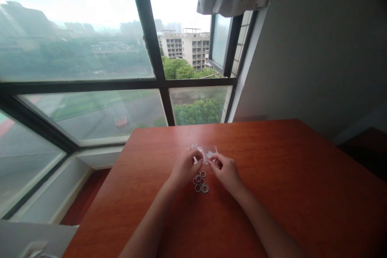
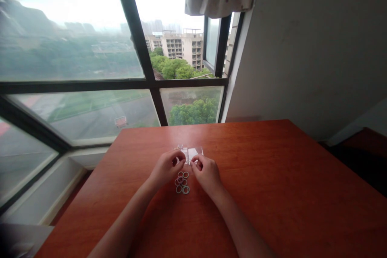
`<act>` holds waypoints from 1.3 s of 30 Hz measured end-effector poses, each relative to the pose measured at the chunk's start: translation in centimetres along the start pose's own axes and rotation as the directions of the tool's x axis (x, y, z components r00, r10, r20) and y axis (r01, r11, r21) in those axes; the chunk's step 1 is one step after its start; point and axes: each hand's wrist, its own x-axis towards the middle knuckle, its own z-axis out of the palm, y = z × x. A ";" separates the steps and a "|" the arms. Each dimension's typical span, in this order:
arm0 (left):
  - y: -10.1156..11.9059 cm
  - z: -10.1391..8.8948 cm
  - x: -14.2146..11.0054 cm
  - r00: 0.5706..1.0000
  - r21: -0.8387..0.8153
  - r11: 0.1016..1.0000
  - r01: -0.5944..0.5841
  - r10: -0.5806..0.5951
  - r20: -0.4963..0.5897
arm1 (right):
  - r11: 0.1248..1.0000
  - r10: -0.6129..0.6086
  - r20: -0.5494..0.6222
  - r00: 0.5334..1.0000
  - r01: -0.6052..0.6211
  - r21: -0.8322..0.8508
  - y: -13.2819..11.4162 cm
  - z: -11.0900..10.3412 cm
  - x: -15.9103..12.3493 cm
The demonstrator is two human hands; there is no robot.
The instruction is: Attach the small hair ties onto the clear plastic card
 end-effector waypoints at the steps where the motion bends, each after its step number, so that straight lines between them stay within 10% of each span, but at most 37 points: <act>1: -0.2 -0.1 0.1 0.999 0.016 1.000 0.012 -0.012 -0.040 | 1.000 0.004 0.009 1.000 -0.004 -0.009 0.1 0.1 0.0; 39: -1.9 -1.0 2.4 0.973 0.235 0.961 0.148 -0.100 -0.207 | 0.969 0.086 0.256 0.963 -0.021 -0.245 -0.4 0.2 -0.6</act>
